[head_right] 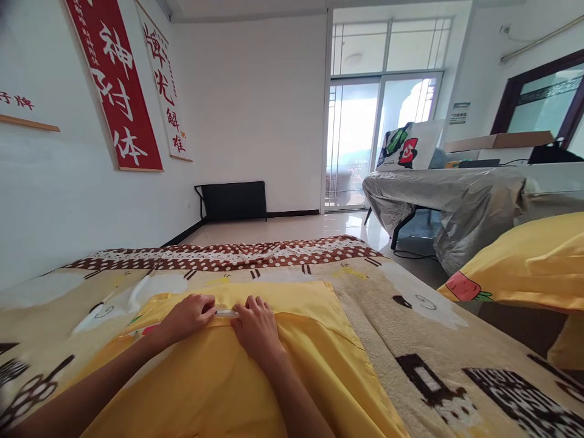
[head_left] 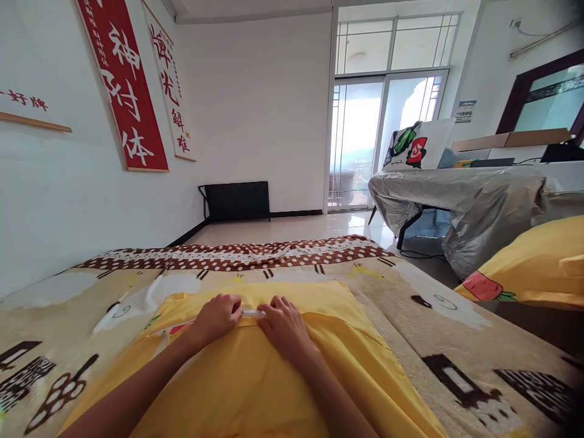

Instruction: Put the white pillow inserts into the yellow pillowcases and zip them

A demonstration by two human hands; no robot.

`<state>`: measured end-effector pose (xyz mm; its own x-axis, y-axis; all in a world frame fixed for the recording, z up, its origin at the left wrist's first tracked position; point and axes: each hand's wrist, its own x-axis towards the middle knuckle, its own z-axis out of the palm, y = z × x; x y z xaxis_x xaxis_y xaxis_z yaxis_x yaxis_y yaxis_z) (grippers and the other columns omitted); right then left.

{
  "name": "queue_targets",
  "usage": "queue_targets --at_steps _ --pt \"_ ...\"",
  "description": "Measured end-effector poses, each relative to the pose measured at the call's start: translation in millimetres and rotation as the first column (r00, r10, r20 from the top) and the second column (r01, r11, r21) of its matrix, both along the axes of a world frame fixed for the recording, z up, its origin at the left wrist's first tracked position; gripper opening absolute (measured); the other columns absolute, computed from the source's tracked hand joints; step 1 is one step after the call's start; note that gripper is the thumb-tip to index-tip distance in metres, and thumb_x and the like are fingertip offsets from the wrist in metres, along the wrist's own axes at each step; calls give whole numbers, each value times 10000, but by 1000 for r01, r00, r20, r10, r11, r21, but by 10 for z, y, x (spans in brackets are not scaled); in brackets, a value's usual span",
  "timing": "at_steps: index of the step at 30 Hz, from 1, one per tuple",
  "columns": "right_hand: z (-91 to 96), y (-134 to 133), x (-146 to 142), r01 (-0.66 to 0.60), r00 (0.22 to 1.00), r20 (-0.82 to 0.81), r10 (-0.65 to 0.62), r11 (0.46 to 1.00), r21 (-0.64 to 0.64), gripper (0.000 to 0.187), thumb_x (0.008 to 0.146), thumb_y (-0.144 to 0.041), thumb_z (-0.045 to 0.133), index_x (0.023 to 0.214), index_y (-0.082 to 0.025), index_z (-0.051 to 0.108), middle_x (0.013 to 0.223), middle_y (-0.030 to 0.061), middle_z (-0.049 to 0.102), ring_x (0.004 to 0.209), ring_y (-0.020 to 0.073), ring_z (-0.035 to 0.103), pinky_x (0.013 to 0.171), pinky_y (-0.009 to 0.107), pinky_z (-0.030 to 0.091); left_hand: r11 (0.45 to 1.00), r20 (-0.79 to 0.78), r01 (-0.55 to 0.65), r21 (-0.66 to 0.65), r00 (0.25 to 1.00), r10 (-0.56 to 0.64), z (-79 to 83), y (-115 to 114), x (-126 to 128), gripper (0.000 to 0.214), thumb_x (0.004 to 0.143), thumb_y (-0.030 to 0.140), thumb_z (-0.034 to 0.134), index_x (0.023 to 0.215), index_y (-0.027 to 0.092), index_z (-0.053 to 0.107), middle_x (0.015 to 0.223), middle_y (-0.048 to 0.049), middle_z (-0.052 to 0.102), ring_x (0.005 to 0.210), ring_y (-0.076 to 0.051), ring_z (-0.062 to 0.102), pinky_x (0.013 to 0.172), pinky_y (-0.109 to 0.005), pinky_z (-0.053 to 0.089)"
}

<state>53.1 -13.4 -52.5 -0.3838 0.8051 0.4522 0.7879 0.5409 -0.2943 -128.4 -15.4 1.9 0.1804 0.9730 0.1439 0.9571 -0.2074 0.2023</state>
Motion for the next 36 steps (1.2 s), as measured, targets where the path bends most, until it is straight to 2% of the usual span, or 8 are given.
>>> queue_targets --at_steps 7,12,20,25,28,36 --pt "20 -9 18 -12 999 -43 11 1000 -24 231 866 -295 546 1072 -298 648 983 39 584 942 189 517 791 293 382 999 54 -32 30 998 30 -102 -93 -296 216 820 284 352 629 190 389 673 -16 556 645 -148 494 595 -259 299" --pt "21 -12 21 -13 998 -62 11 999 -37 225 859 -295 557 1060 -297 658 976 38 590 940 187 524 781 288 385 998 81 -37 44 996 33 -166 -181 -414 249 854 321 324 652 196 397 653 -14 554 635 -155 506 606 -261 307" --pt "9 -12 18 -23 997 -76 21 999 -27 226 866 -283 542 1058 -284 661 969 45 593 939 189 529 774 287 382 996 -33 -85 18 996 86 -143 -323 -487 251 884 310 293 693 203 416 727 -39 606 680 -183 540 597 -274 273" --pt "16 -12 20 -29 995 -92 25 999 -39 221 859 -279 554 1049 -277 665 967 44 594 936 188 530 773 285 381 992 -30 -102 73 994 104 -155 -333 -629 238 872 282 283 664 200 365 747 -52 581 715 -187 523 647 -284 304" --pt "17 -15 20 -30 996 -89 26 999 -39 219 856 -276 557 1047 -277 664 965 40 592 935 186 528 771 284 379 992 -6 -108 70 994 108 -158 -337 -698 247 872 298 281 652 203 344 688 -34 549 663 -176 495 630 -283 295" --pt "24 -23 27 -24 997 -76 20 998 -50 230 871 -286 528 1058 -282 662 971 40 592 940 182 531 768 278 382 987 -22 -148 65 988 150 -155 -375 -735 274 886 341 283 660 200 348 669 -25 552 637 -170 492 597 -276 258"
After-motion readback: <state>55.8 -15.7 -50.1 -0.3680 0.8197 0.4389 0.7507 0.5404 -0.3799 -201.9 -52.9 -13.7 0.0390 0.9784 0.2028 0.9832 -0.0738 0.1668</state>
